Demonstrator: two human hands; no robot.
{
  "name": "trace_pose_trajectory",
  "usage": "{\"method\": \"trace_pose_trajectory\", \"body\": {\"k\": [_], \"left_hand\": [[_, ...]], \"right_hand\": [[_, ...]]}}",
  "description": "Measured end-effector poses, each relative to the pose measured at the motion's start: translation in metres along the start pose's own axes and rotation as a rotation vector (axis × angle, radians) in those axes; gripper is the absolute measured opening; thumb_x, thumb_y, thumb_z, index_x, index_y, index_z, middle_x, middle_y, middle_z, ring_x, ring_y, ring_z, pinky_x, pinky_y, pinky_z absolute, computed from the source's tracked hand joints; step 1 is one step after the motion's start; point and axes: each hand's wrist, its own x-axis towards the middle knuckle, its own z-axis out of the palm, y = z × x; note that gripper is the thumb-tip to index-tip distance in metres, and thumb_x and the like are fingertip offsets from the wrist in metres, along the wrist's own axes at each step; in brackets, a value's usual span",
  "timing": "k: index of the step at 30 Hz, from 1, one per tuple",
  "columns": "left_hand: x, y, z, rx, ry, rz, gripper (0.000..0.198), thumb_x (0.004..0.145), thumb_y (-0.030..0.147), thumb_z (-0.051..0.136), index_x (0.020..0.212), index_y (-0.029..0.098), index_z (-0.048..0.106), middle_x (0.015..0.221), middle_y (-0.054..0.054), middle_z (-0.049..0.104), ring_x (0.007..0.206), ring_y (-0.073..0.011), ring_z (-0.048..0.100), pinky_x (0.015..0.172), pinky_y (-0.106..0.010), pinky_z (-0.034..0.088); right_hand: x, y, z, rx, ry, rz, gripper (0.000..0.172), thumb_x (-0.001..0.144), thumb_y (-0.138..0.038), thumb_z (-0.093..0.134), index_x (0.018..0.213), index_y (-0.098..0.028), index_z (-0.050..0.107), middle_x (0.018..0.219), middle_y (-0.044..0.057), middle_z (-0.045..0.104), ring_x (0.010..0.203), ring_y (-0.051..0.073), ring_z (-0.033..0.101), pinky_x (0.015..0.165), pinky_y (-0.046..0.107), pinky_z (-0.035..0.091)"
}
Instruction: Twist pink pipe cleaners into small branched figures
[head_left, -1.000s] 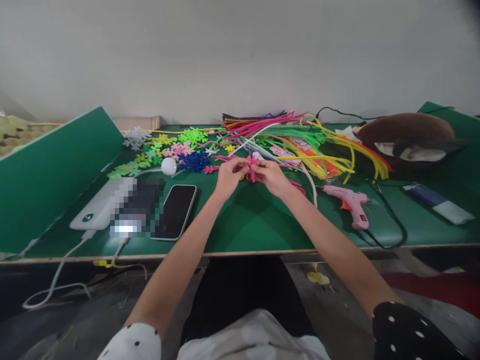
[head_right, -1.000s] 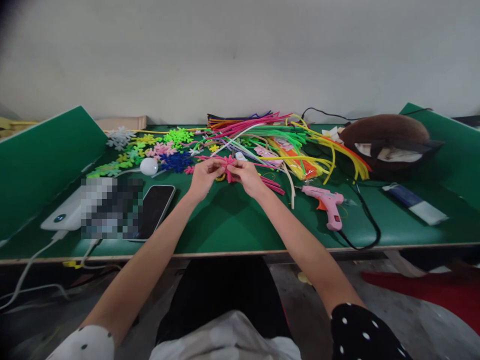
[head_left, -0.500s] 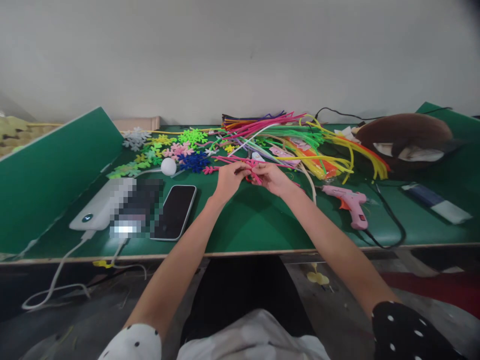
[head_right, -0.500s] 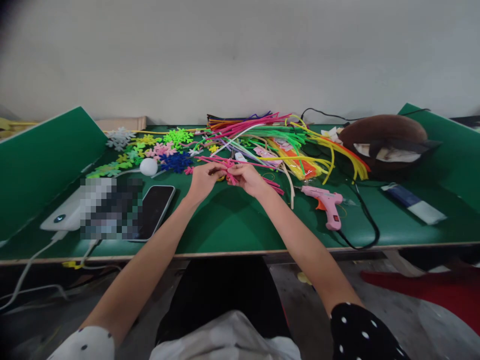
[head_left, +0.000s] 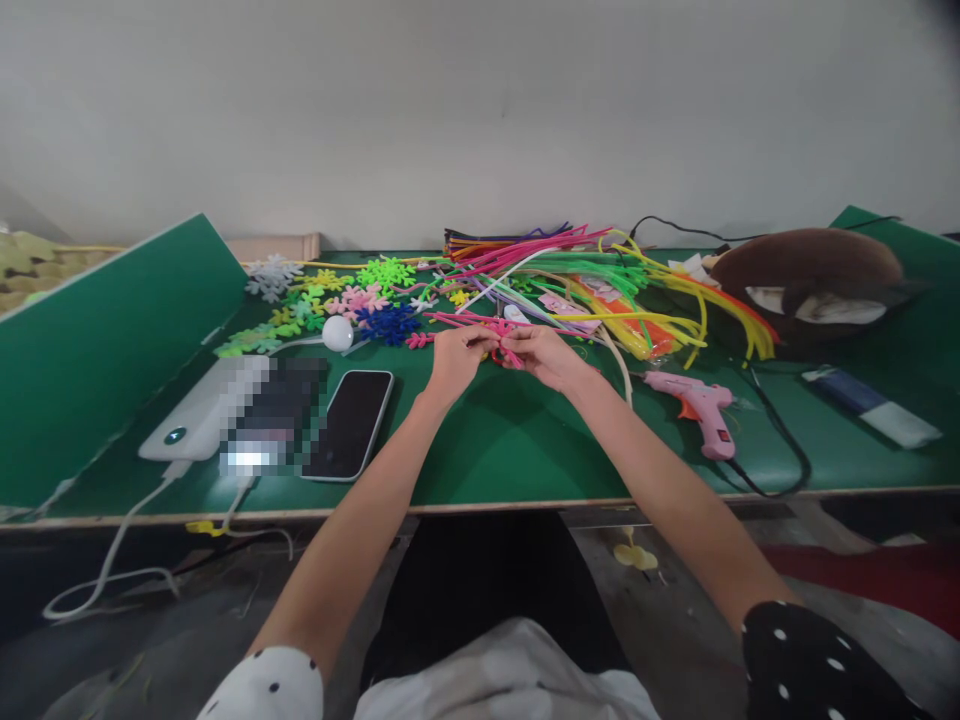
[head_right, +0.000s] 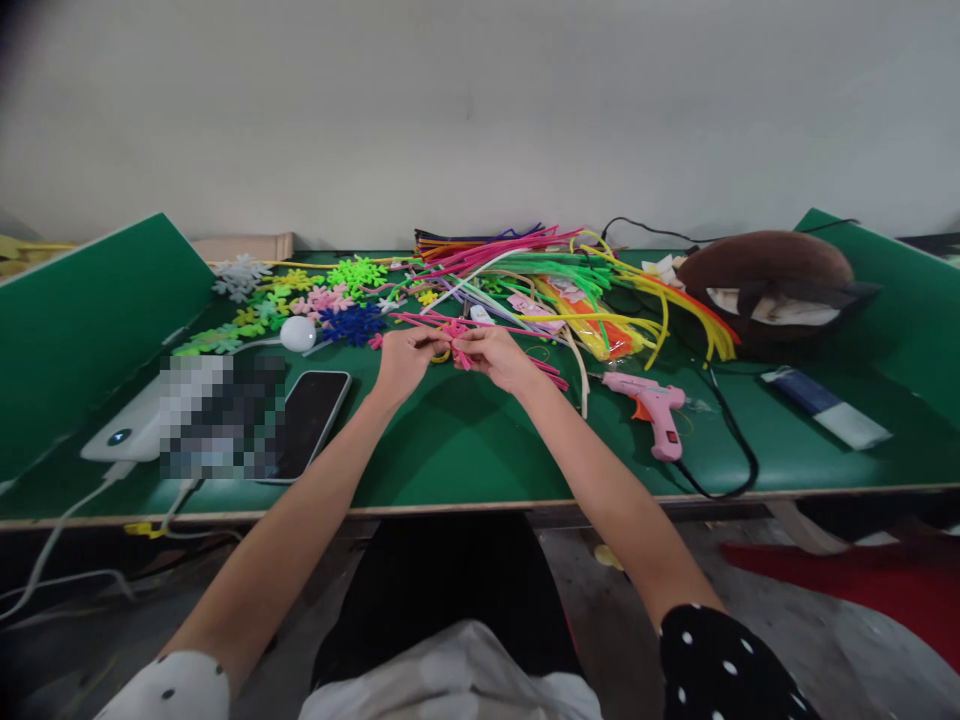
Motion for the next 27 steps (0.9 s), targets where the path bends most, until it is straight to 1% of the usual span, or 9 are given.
{"method": "trace_pose_trajectory", "body": {"k": [4, 8, 11, 13, 16, 19, 23, 27], "left_hand": [[0.0, -0.001, 0.0, 0.045, 0.016, 0.048, 0.015, 0.069, 0.007, 0.059, 0.069, 0.016, 0.071, 0.068, -0.002, 0.07, 0.067, -0.0149, 0.065, 0.066, -0.026, 0.052], [0.0, -0.003, -0.001, 0.085, -0.01, 0.086, 0.016, 0.07, 0.006, 0.056, 0.068, 0.016, 0.069, 0.069, -0.001, 0.07, 0.068, -0.0149, 0.065, 0.068, -0.027, 0.052], [0.001, -0.005, 0.0, 0.038, -0.048, 0.073, 0.013, 0.071, 0.007, 0.058, 0.075, 0.015, 0.068, 0.072, -0.003, 0.07, 0.068, -0.0146, 0.064, 0.068, -0.027, 0.052], [0.001, -0.007, 0.001, -0.028, -0.071, 0.066, 0.017, 0.07, 0.008, 0.06, 0.084, 0.015, 0.066, 0.076, -0.003, 0.069, 0.071, -0.0145, 0.065, 0.069, -0.027, 0.053], [0.001, -0.008, 0.001, -0.066, -0.073, 0.09, 0.02, 0.07, 0.007, 0.061, 0.088, 0.015, 0.065, 0.078, -0.003, 0.069, 0.073, -0.0139, 0.065, 0.071, -0.027, 0.054], [0.0, -0.006, 0.0, 0.004, -0.056, 0.163, 0.017, 0.072, 0.006, 0.06, 0.084, 0.016, 0.066, 0.08, -0.003, 0.07, 0.073, -0.0135, 0.065, 0.072, -0.027, 0.053], [-0.002, -0.005, -0.001, 0.162, -0.038, 0.297, 0.01, 0.075, 0.011, 0.059, 0.078, 0.017, 0.067, 0.079, -0.003, 0.071, 0.075, -0.0145, 0.065, 0.072, -0.027, 0.053], [-0.002, -0.008, -0.001, 0.23, -0.053, 0.379, 0.011, 0.078, 0.012, 0.057, 0.077, 0.018, 0.067, 0.078, -0.003, 0.071, 0.075, -0.0146, 0.066, 0.072, -0.027, 0.053]], "right_hand": [[0.0, 0.0, 0.0, -0.049, -0.019, -0.038, 0.013, 0.058, -0.018, 0.071, 0.066, -0.013, 0.062, 0.058, 0.0, 0.058, 0.053, 0.009, 0.053, 0.052, 0.023, 0.04], [-0.001, -0.001, 0.002, -0.122, -0.018, -0.105, 0.017, 0.055, -0.017, 0.072, 0.069, -0.014, 0.061, 0.059, -0.001, 0.057, 0.054, 0.01, 0.054, 0.052, 0.024, 0.04], [0.0, -0.001, 0.003, -0.153, 0.038, -0.158, 0.022, 0.053, -0.018, 0.073, 0.07, -0.014, 0.06, 0.06, -0.002, 0.057, 0.055, 0.01, 0.054, 0.054, 0.024, 0.042], [0.002, -0.001, 0.002, -0.142, 0.072, -0.163, 0.026, 0.052, -0.019, 0.074, 0.073, -0.015, 0.06, 0.063, -0.001, 0.058, 0.058, 0.01, 0.055, 0.057, 0.025, 0.043], [0.003, -0.003, -0.001, -0.121, 0.078, -0.148, 0.029, 0.051, -0.018, 0.075, 0.075, -0.016, 0.059, 0.065, -0.001, 0.059, 0.059, 0.011, 0.056, 0.058, 0.025, 0.044], [0.002, -0.004, -0.003, -0.105, 0.041, -0.129, 0.028, 0.05, -0.018, 0.076, 0.073, -0.015, 0.059, 0.061, -0.002, 0.058, 0.055, 0.01, 0.054, 0.053, 0.024, 0.042], [-0.001, -0.007, -0.007, -0.119, -0.006, -0.048, 0.021, 0.055, -0.02, 0.074, 0.07, -0.013, 0.061, 0.058, -0.001, 0.058, 0.051, 0.008, 0.051, 0.047, 0.021, 0.037], [-0.002, -0.009, -0.01, -0.138, -0.069, 0.056, 0.013, 0.06, -0.018, 0.071, 0.068, -0.012, 0.063, 0.054, 0.0, 0.058, 0.047, 0.006, 0.048, 0.048, 0.022, 0.038]]}}
